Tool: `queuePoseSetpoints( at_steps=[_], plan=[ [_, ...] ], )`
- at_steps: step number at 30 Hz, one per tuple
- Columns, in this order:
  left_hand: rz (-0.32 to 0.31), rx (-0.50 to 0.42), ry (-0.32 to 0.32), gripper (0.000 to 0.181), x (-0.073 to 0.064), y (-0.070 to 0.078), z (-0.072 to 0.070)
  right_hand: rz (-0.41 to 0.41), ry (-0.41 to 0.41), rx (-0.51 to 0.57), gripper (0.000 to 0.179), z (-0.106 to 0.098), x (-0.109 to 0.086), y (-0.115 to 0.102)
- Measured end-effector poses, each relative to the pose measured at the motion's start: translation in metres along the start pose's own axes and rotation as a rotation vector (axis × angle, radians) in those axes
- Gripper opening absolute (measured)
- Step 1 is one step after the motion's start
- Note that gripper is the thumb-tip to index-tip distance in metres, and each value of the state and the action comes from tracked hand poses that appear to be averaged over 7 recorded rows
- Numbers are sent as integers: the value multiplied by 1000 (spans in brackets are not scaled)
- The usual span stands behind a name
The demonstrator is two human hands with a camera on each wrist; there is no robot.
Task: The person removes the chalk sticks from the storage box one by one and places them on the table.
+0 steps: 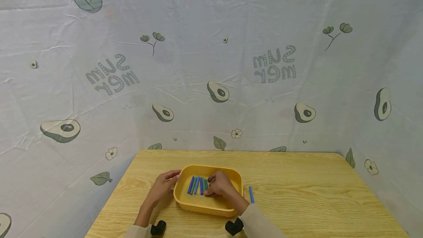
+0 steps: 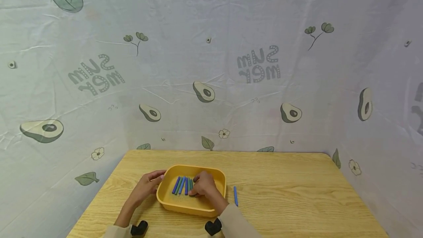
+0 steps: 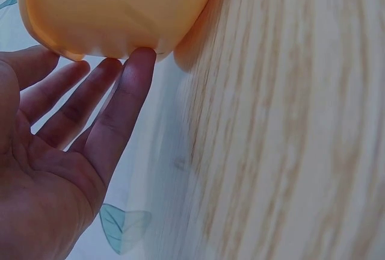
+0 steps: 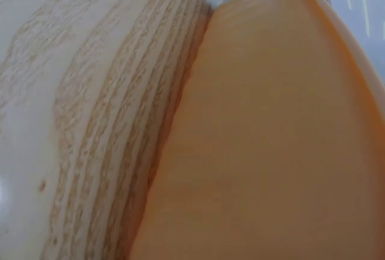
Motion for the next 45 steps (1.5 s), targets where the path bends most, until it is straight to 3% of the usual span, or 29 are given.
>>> queuePoseSetpoints(
  at_steps=[11,23,30,35,45],
  plan=[
    [15,6,-1,49,0,1,0,53,-46,98,39,-3,-1,-3],
    [12,11,-6,48,-2,4,0,91,-111,203,47,-10,-7,-8],
    [9,-5,-10,49,-1,1,1,128,-138,221,42,-11,-7,-7],
    [13,-3,-4,49,-1,1,1,128,-165,209,42,-17,-6,-7],
    [10,-14,-10,50,-1,1,1,118,-202,304,43,-28,-9,-4]
  ],
)
Point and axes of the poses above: each hand's wrist, its own x-axis towards the middle knuckle, its own z-axis out of the palm, y = z × x, the point moved 2 cm from there along x, towards the middle knuckle, and after that the axes turned 3 degrees about -y, right-handed, at the moved point
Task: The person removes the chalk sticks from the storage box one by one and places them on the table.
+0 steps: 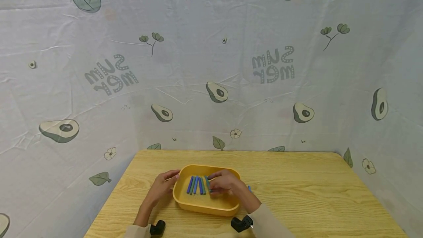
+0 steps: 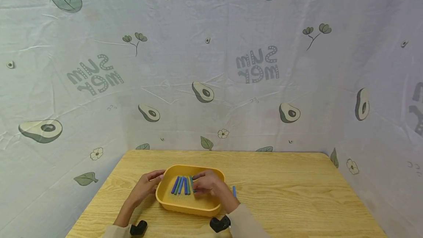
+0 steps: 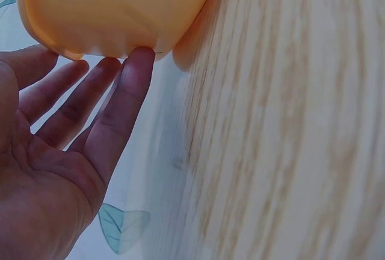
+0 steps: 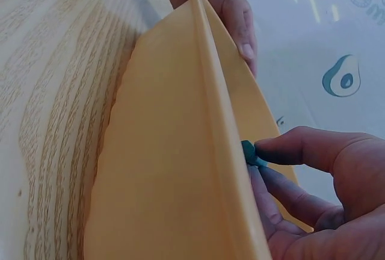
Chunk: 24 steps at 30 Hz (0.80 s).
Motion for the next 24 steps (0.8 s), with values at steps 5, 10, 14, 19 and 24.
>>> queuePoseSetpoints(
  at_steps=[5,10,14,19,24],
  plan=[
    [-4,1,5,50,1,0,0,-3,3,54,46,-4,-3,1],
    [-3,6,9,50,1,1,0,3,4,105,47,-8,-7,1],
    [-2,6,8,50,1,2,0,7,-8,122,47,-10,-9,1],
    [-4,7,8,50,0,1,-1,11,-7,113,48,-13,-13,-1],
    [-7,-2,-1,50,1,1,0,5,0,112,50,-18,-16,-2]
  ],
)
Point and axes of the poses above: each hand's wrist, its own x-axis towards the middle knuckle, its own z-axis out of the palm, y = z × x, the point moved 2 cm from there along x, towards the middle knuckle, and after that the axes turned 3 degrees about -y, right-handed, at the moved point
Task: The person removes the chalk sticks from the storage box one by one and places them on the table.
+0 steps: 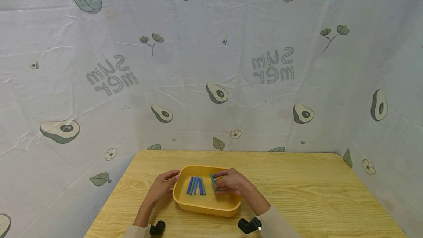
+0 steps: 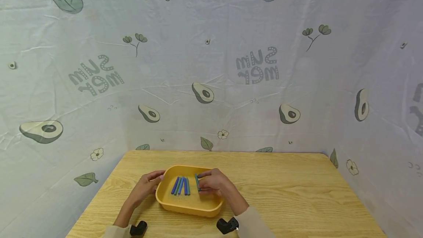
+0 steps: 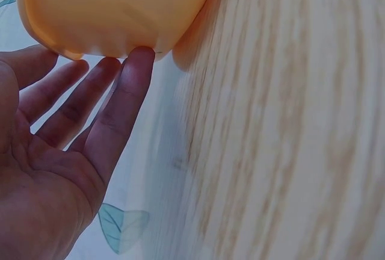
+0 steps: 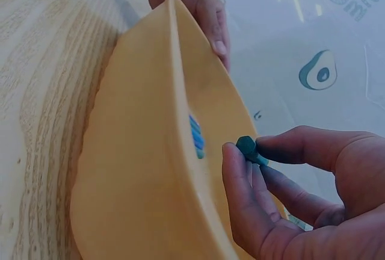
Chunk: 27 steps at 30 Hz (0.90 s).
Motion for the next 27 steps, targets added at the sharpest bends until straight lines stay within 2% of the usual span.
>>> queuePoseSetpoints(
  at_steps=[8,18,27],
  plan=[
    [3,-2,-3,51,-1,0,0,-11,-25,24,54,-7,-6,-5],
    [3,-3,5,51,0,2,-1,-47,-23,5,53,-20,-15,-12],
    [0,6,13,52,-1,1,-1,-61,-54,8,54,-28,-22,-14]
  ],
)
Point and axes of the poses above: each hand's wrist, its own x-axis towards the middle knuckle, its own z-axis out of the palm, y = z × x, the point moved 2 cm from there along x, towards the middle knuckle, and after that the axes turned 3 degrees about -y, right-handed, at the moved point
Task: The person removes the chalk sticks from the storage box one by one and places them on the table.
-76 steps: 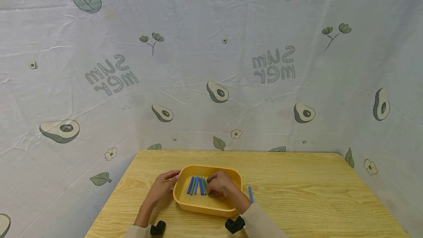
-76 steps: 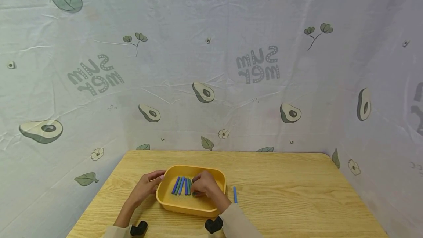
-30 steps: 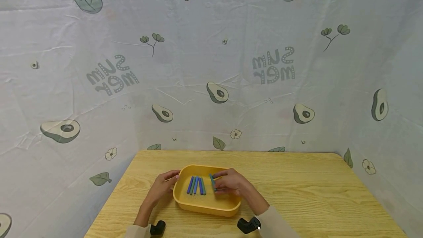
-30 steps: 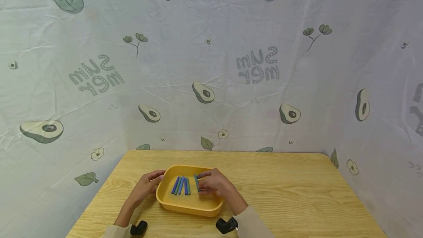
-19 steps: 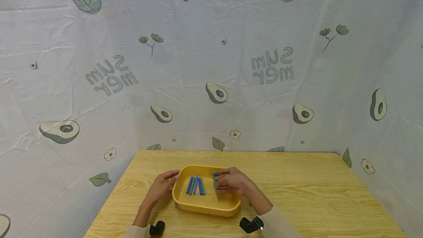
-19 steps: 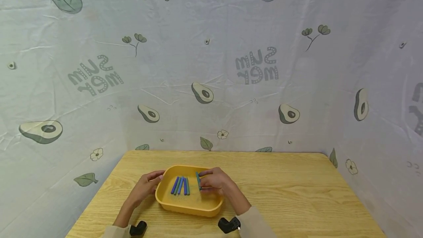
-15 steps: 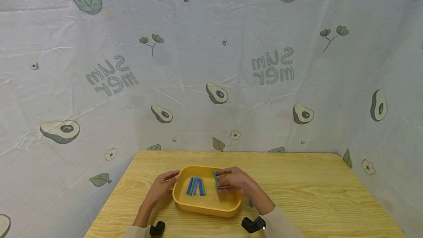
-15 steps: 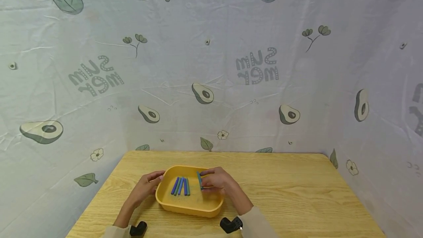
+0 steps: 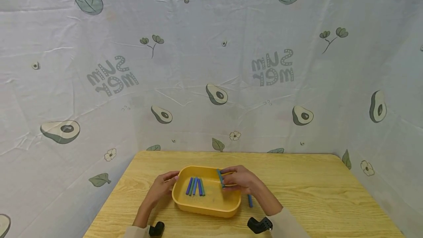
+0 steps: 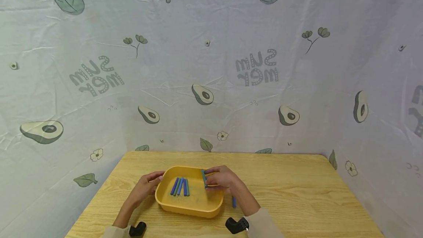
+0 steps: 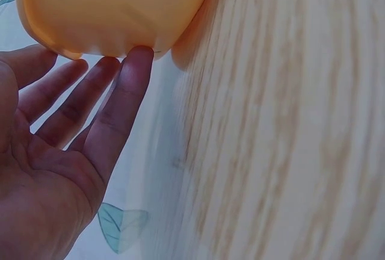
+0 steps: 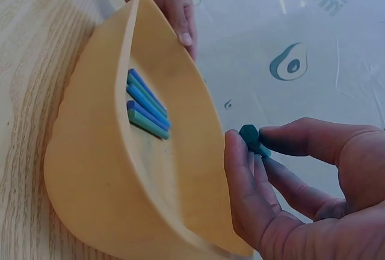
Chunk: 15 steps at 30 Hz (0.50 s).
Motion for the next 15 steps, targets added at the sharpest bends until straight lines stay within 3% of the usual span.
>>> queuePoseSetpoints(
  at_steps=[15],
  plan=[
    [10,19,-2,51,-1,0,-1,-38,-27,-18,58,-21,-24,-6]
  ],
)
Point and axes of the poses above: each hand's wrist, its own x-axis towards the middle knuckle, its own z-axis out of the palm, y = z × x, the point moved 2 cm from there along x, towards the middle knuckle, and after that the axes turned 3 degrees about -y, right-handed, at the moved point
